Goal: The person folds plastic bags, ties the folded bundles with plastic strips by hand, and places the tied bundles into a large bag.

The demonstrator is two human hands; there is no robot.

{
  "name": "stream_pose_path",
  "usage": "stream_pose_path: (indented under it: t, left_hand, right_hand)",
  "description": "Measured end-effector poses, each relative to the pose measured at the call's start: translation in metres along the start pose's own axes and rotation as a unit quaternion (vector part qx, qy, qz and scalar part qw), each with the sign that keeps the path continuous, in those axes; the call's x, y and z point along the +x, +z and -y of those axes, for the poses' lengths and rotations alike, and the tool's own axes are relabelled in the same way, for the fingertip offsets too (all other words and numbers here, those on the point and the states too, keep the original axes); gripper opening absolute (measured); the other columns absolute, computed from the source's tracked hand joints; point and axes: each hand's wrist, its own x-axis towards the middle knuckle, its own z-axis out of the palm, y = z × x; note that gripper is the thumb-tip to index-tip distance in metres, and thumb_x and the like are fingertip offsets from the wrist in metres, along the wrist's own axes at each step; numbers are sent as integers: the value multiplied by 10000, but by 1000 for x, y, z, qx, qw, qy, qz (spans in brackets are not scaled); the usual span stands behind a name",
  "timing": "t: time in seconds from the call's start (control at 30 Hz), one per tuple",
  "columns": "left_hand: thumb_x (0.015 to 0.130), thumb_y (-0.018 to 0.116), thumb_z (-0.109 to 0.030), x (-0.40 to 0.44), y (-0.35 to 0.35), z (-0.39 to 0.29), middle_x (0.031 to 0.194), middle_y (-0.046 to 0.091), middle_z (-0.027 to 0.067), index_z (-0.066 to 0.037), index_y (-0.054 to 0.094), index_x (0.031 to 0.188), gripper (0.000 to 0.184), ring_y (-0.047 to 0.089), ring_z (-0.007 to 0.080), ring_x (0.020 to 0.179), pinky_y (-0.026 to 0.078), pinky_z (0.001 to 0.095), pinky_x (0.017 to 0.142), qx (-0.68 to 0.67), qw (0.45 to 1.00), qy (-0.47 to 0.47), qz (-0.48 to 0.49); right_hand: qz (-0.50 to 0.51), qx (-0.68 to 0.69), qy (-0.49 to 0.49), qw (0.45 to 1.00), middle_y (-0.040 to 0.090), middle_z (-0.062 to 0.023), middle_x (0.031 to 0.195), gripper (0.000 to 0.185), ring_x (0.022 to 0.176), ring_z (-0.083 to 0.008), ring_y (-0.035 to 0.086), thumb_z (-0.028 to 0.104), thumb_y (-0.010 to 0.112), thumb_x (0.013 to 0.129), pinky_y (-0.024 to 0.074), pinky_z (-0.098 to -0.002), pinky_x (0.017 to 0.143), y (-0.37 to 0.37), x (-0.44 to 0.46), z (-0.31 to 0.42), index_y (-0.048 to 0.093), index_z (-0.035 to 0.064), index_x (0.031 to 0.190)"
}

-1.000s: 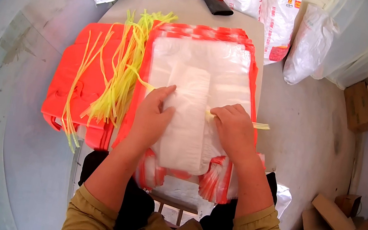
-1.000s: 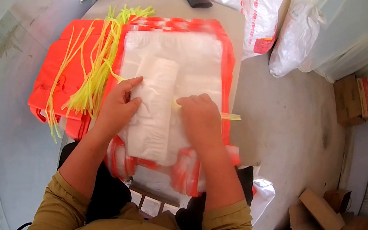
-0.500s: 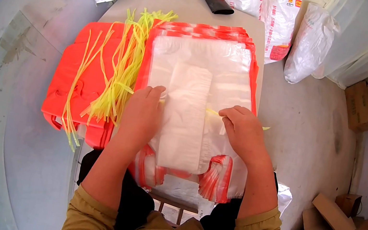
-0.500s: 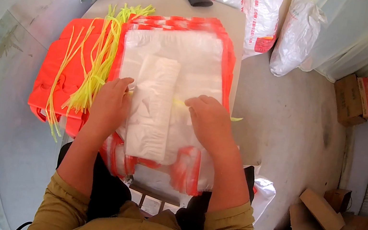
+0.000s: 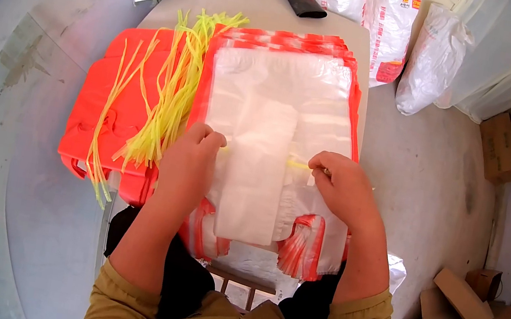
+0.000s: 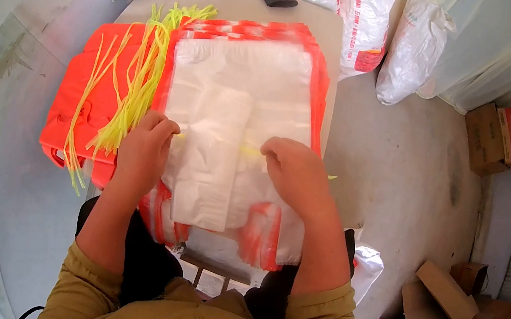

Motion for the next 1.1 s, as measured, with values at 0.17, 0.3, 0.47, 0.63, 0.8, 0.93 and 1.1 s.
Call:
stream_pose_path:
  t: [0.17,0.3,0.47,0.63,0.8,0.93,1.1]
  left_hand:
    - [877,789,-139,-6,-15,-11,1040,667,130,-53,713,1096,246,701,362,905,562,460,758,-45,997,14,67]
    - [863,827,-197,-8,-14,-9,1040,665,124,-59,701,1099,301,689,364,932,552,451,759,-45,995,12,91]
    - [875,816,-239,-10,-8,-10,1005,681,124,-76,687,1120,321,698,370,888,552,461,731,-7,996,-5,89]
    - [882,811,-252,-12,-5,-10,985,699,130,-81,683,1111,314,709,364,851,555,458,716,-3,997,-9,74]
    - [888,808,-239,-13,-2,-10,980,702,144,-70,685,1139,327,718,328,804,554,443,701,-17,997,-19,78]
    - [898,792,-201,-11,-12,-16,960,694,140,-67,704,1184,328,718,294,802,551,417,702,-118,979,-97,135]
    - [923,763,-241,-10,-28,-16,1137,719,149,-110,748,1204,310,718,319,901,572,419,774,-111,971,-90,194]
  right_hand:
    - [81,97,72,989,644,-55,770,118,743,-144,631,20,624,930,513,-317,694,-11,-1,3,688,-13,1024]
    - [153,103,67,981,621,-27,757,116,748,-125,629,21,613,931,511,-310,690,-15,-2,-3,688,-14,1012]
    - [171,132,71,974,701,-164,856,181,770,-277,676,79,643,885,538,-387,732,-19,-6,-11,728,26,1036]
    - [276,196,71,938,731,-97,876,163,828,-187,687,49,652,910,550,-352,777,-44,-10,-13,742,10,1041]
    - [302,357,-5,884,757,-58,973,173,887,-139,688,44,657,969,559,-320,822,-41,-7,0,759,15,1107]
    - [244,341,28,907,754,-57,1010,200,908,-145,686,48,667,976,555,-314,829,-16,-6,5,755,31,1155]
    - [145,191,-77,968,732,-26,1018,122,874,-127,625,54,654,998,517,-317,778,-7,-3,-3,717,31,1100]
